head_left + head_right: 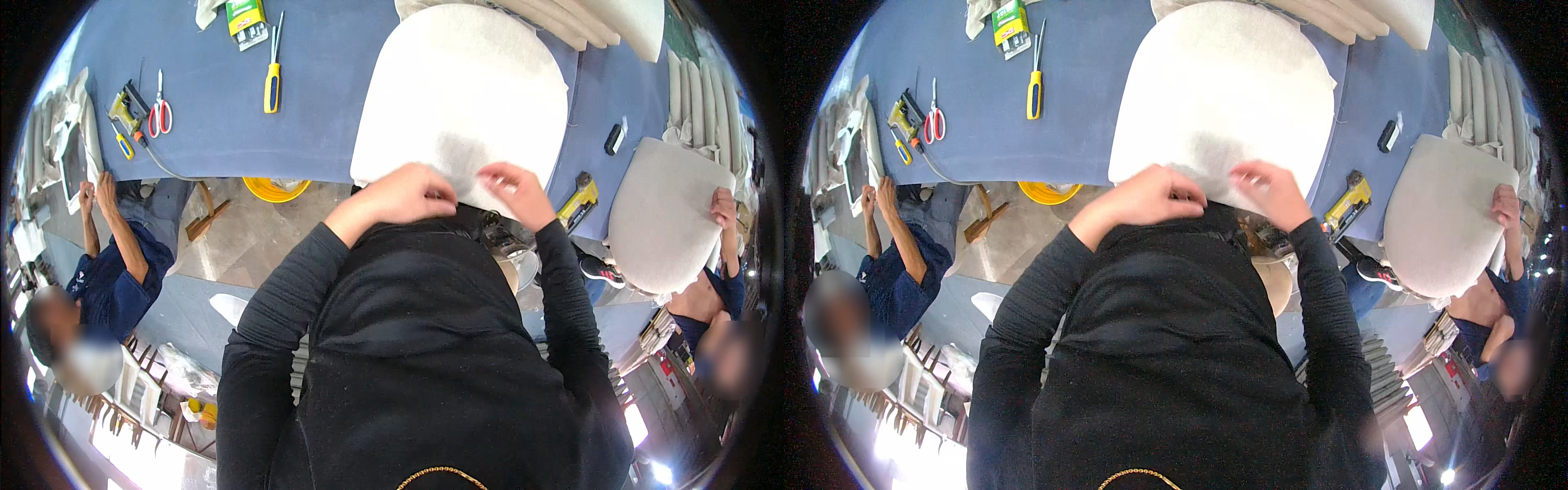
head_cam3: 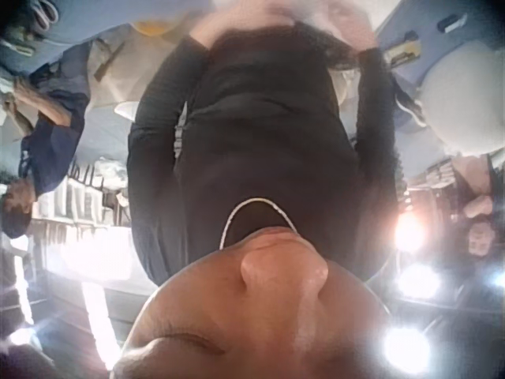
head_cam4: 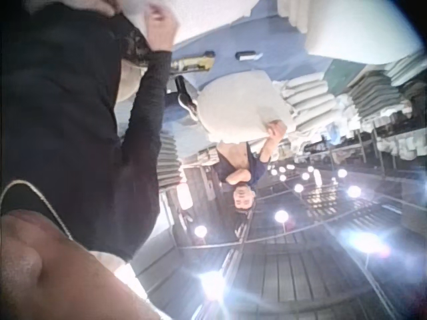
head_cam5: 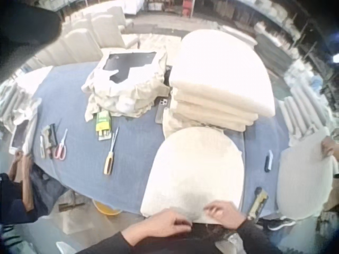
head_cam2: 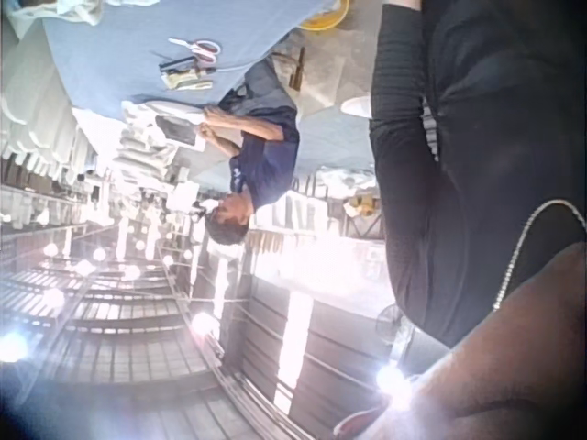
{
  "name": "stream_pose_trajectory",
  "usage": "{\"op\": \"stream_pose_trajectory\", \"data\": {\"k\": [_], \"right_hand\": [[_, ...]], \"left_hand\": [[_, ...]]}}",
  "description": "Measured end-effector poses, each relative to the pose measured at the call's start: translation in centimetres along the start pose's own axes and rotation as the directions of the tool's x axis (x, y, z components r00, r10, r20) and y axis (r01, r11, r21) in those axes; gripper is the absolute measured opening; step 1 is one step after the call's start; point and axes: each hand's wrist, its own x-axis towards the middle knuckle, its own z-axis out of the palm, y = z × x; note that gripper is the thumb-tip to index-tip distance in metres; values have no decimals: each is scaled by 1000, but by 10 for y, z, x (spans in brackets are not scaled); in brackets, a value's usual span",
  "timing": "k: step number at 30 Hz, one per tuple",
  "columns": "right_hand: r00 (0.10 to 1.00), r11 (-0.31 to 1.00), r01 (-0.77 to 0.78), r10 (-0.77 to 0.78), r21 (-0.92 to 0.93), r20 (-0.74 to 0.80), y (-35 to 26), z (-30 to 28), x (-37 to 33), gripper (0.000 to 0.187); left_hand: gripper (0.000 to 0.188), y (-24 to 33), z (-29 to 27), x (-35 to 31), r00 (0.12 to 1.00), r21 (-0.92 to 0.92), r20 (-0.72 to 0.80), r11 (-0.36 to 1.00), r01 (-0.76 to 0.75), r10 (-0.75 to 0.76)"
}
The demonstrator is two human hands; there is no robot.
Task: The person uses a staple gun to attach white fabric to a chair seat cushion. They trim excess fabric with scissors and adjust the material to fit the contours of the cushion. The person works on multiple cushions, stacking the finished ones on the table.
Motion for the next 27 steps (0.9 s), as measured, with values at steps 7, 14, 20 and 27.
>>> {"op": "stream_pose_trajectory", "data": {"k": [7, 14, 20, 27], "right_hand": [[889, 977, -208, 206, -40, 409, -9, 43, -33, 34], [830, 996, -33, 74, -84, 552, -13, 37, -8, 27], [714, 978, -181, 205, -106, 670, -13, 39, 19, 42], [725, 964, -259, 149, 66, 672, -8, 35, 18, 26]], "left_hand": [[33, -17, 34, -27, 977, -26, 162, 989, 145, -139], [34, -24, 42, -45, 983, -27, 82, 985, 170, -167], [40, -7, 51, -38, 978, 73, 18, 976, 207, -209], [40, -6, 58, -23, 987, 109, 60, 984, 142, -149]]}}
